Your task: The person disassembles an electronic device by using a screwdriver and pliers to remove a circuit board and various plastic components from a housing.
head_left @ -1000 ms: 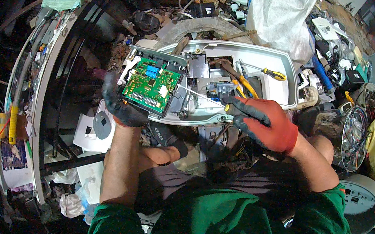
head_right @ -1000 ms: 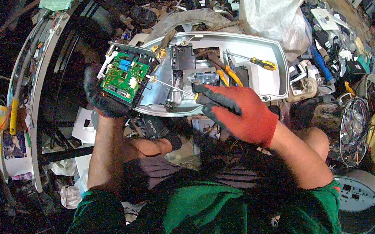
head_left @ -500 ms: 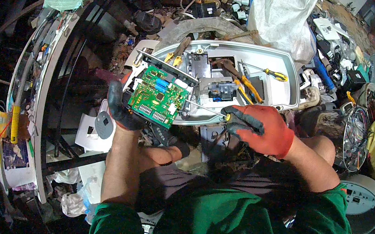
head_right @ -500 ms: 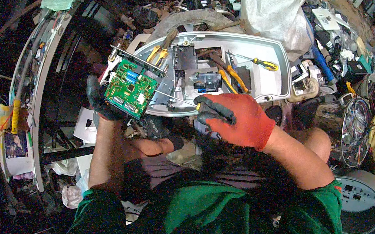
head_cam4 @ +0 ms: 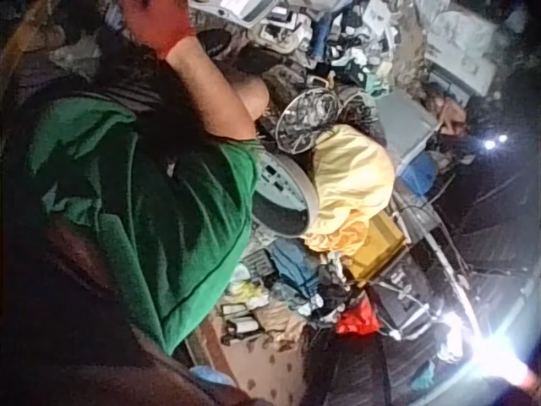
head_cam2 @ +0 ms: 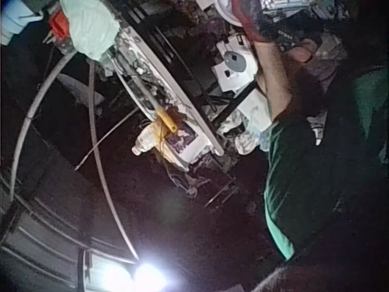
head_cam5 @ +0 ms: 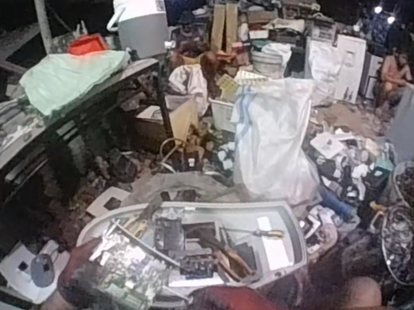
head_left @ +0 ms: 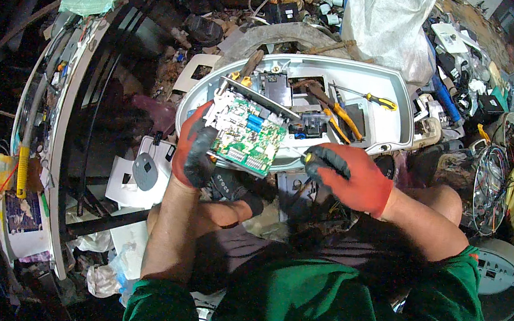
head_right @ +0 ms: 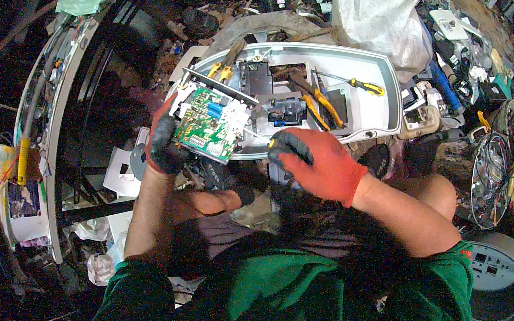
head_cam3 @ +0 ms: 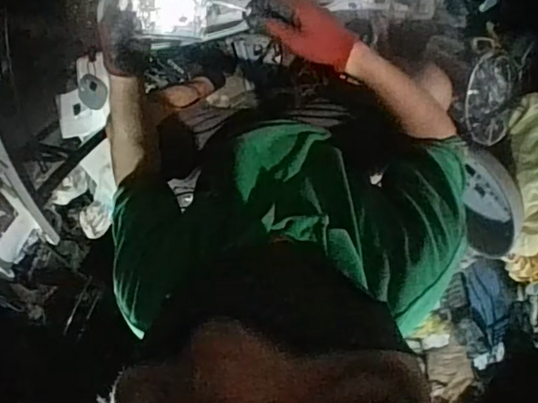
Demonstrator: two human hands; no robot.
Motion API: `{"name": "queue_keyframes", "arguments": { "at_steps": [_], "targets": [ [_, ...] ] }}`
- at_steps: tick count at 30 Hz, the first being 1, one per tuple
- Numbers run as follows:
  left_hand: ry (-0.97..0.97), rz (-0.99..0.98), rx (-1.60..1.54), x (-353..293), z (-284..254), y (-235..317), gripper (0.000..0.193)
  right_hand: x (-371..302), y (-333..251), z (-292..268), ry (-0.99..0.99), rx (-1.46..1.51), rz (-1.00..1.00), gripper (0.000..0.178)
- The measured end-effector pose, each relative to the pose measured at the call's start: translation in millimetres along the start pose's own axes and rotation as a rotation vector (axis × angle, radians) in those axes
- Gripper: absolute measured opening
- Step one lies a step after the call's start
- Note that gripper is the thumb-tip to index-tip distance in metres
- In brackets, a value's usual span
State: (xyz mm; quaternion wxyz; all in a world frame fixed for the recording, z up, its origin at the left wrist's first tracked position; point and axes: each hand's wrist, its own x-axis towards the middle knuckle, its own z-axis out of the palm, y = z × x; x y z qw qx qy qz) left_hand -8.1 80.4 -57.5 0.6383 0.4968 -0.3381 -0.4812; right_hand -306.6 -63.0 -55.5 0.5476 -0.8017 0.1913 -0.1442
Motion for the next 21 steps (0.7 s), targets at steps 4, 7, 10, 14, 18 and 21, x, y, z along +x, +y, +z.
{"name": "queue_keyframes", "arguments": {
  "at_steps": [4, 7, 10, 14, 18, 21],
  "targets": [
    [-0.172, 0.043, 0.716, -8.5, 18.3, 19.6, 0.094, 2.5, 2.3, -12.6, -0.001, -0.111, 0.009, 0.039],
    [-0.208, 0.084, 0.890, -10.4, 36.8, 24.8, 0.099, 4.1, -5.1, -25.6, -0.025, -0.242, 0.005, 0.033],
    [-0.208, -0.003, 0.705, -14.2, 44.3, 26.8, 0.095, 9.3, -13.2, -42.1, -0.176, -0.163, 0.113, 0.023],
    [-0.112, 0.048, 0.802, -11.4, 39.5, 17.4, 0.089, 11.7, -12.5, -33.9, -0.050, -0.336, -0.018, 0.030],
    [-0.124, -0.022, 0.478, -6.2, 35.7, 6.5, 0.086, 7.1, 0.0, -11.2, 0.044, -0.309, -0.042, 0.045],
    [-0.201, 0.068, 0.638, -4.5, 39.5, 3.8, 0.080, 7.2, 5.1, -6.8, -0.169, 0.027, -0.003, 0.045]
  ]
}}
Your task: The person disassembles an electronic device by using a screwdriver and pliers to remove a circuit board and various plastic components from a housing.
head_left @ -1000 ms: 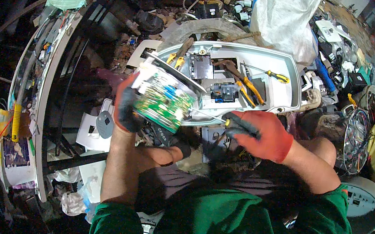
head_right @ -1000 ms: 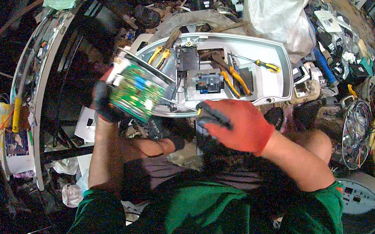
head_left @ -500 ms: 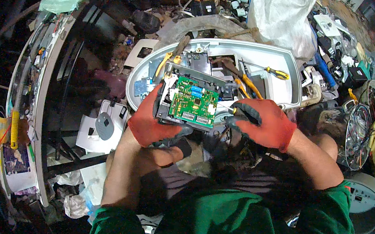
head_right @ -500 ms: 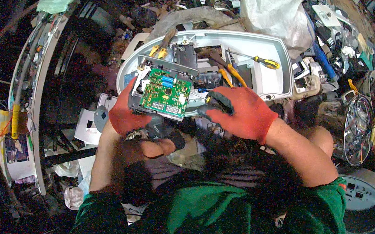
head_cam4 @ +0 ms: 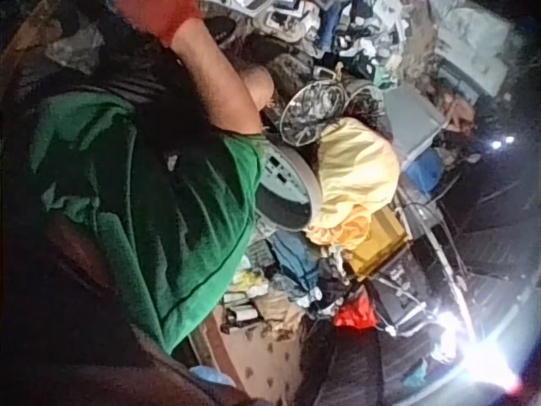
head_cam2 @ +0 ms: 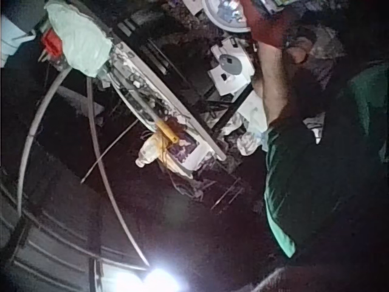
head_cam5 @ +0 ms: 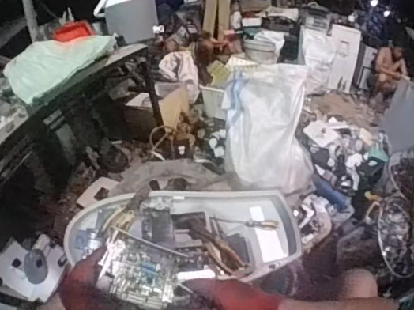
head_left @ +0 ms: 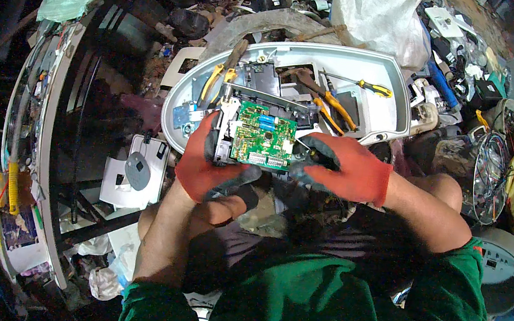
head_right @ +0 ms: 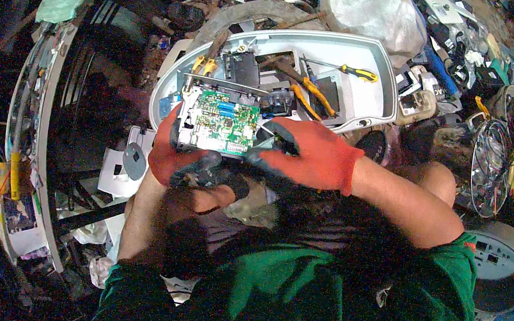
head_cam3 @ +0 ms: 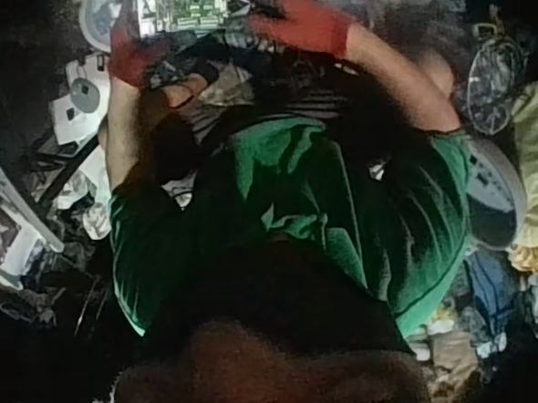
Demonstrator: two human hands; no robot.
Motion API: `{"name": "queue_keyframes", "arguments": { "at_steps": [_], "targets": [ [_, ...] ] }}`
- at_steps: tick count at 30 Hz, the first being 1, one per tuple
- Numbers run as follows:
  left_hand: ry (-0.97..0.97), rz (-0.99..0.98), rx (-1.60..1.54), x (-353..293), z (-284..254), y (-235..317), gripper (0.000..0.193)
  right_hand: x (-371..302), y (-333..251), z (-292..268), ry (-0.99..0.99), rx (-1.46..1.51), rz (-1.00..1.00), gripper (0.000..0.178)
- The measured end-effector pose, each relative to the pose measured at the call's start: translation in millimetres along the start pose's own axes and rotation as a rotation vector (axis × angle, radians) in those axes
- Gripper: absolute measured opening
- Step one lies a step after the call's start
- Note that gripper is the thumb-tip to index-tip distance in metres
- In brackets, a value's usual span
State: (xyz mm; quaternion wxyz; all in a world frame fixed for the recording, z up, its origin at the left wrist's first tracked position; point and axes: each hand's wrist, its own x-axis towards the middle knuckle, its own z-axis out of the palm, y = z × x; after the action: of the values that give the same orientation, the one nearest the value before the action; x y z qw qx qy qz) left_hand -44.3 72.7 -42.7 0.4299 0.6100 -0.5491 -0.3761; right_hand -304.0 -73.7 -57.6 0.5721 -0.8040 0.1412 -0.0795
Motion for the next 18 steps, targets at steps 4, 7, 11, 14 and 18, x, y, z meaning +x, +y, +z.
{"name": "queue_keyframes", "arguments": {
  "at_steps": [4, 7, 11, 14, 18],
  "targets": [
    [-0.024, 0.060, 0.342, 2.8, 4.5, 8.1, 0.075, 7.1, -6.3, 2.5, 0.043, -0.020, 0.158, 0.038],
    [-0.010, -0.029, 0.196, 1.5, 9.2, 14.5, 0.072, 6.5, -9.2, -7.2, -0.019, 0.053, 0.280, 0.044],
    [0.035, -0.034, 0.142, -2.2, 14.9, 20.3, 0.069, 7.2, -5.4, -7.2, -0.019, 0.016, 0.283, 0.041],
    [0.072, 0.052, 0.301, 1.1, 17.8, 19.6, 0.066, 10.2, -0.4, 1.6, 0.098, -0.093, 0.200, 0.042],
    [0.120, 0.092, 0.375, 9.0, 20.9, 14.4, 0.062, 17.6, 5.9, 5.9, 0.128, -0.110, 0.245, 0.045]
  ]
}}
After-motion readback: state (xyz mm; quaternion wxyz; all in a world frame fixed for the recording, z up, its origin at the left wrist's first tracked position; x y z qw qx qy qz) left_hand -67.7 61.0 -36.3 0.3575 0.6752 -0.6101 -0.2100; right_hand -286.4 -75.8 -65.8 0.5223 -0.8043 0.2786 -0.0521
